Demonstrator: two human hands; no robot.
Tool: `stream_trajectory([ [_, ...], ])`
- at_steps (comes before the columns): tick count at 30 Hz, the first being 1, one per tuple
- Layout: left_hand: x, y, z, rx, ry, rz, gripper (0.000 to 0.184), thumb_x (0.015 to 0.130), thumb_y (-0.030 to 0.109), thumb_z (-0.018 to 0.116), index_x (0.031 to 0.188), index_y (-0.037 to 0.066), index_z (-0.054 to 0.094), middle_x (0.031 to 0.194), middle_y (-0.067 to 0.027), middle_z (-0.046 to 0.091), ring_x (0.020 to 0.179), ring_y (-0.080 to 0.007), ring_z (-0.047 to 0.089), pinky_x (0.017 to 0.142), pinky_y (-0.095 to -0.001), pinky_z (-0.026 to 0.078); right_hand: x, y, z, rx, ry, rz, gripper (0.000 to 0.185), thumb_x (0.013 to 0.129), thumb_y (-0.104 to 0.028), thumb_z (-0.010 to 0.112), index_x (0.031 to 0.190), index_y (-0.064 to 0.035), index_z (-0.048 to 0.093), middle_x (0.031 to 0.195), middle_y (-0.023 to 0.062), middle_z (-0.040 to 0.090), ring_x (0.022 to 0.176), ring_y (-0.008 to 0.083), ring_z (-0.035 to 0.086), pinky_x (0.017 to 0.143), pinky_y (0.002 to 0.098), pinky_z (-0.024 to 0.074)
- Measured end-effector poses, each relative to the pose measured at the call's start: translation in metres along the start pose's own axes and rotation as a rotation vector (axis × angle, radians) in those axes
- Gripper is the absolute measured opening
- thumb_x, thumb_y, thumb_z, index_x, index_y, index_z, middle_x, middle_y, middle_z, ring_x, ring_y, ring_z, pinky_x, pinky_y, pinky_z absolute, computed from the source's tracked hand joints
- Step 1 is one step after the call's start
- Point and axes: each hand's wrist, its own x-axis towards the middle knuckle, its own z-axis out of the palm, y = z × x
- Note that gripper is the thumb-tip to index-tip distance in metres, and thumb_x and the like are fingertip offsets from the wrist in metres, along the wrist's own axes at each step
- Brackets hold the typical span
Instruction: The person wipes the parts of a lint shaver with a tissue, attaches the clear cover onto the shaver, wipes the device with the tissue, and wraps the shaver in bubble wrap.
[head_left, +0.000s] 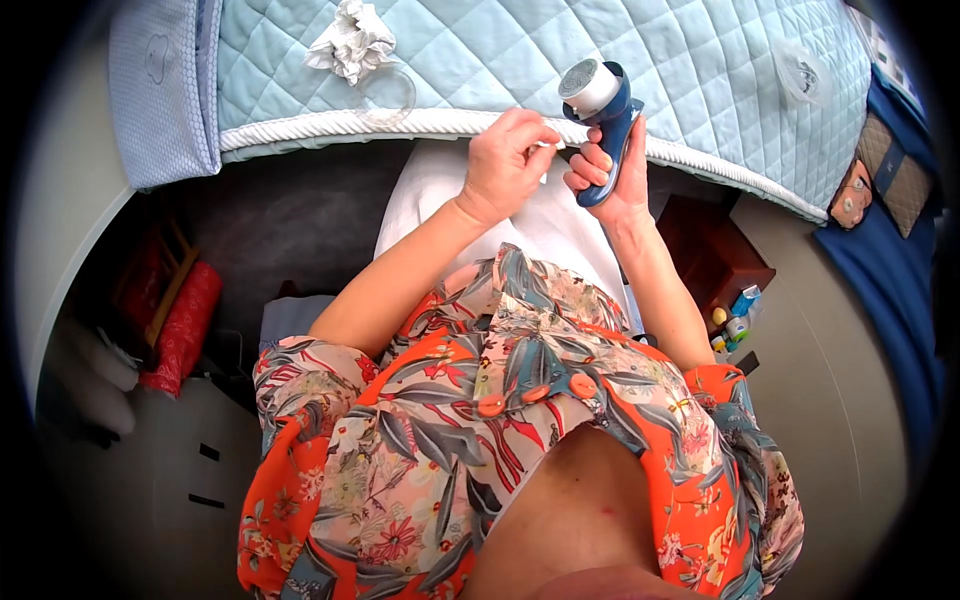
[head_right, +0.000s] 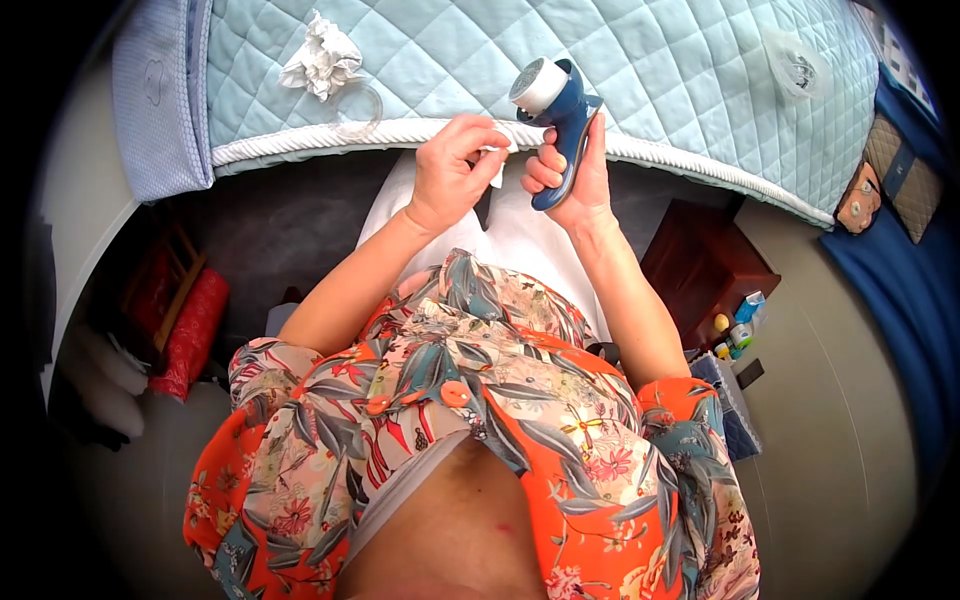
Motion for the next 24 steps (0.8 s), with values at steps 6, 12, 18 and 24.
stream_trajectory([
  [6, 0.048, -0.074, -0.021, 0.408, 0.07, 0.149, 0.01, 0.075, 0.001, 0.062, 0.083, 0.006, 0.064, 0.092, -0.008, 0.06, 0.067, -0.0217, 0.059, 0.061, -0.0304, 0.049, 0.003, -0.004, -0.016, 0.02, -0.027, 0.028, 0.061, 0.085, -0.069, 0.035, 0.082, -0.0112, 0.052, 0.052, -0.0041, 0.035, 0.044, 0.0104, 0.033, 0.049, 0.0284, 0.0309],
  [12, 0.025, -0.08, -0.012, 0.402, -0.146, 0.183, 0.017, 0.071, -0.003, 0.058, 0.083, 0.008, 0.063, 0.09, -0.0082, 0.06, 0.076, -0.0264, 0.06, 0.066, -0.0337, 0.048, 0.001, -0.005, -0.011, -0.007, -0.011, 0.04, 0.061, 0.085, -0.069, 0.034, 0.082, -0.0112, 0.051, 0.052, -0.004, 0.035, 0.044, 0.0104, 0.033, 0.048, 0.0284, 0.0305],
  [18, 0.066, -0.079, -0.031, 0.277, -0.062, -0.009, 0.018, 0.072, -0.002, 0.056, 0.082, 0.009, 0.065, 0.085, -0.0054, 0.063, 0.077, -0.0233, 0.06, 0.069, -0.0322, 0.048, 0.006, -0.002, -0.007, -0.017, -0.03, 0.056, 0.061, 0.086, -0.069, 0.034, 0.083, -0.011, 0.051, 0.051, -0.0038, 0.035, 0.044, 0.0106, 0.032, 0.048, 0.0281, 0.0292],
  [24, 0.05, -0.055, -0.055, 0.622, 0.099, 0.225, 0.035, 0.073, 0.002, 0.061, 0.106, 0.012, 0.063, 0.109, -0.01, 0.056, 0.088, -0.0251, 0.056, 0.081, -0.034, 0.047, 0.01, -0.003, -0.001, -0.115, -0.032, 0.055, 0.061, 0.085, -0.07, 0.034, 0.084, -0.0113, 0.05, 0.051, -0.0034, 0.036, 0.044, 0.0109, 0.033, 0.048, 0.0277, 0.0288],
])
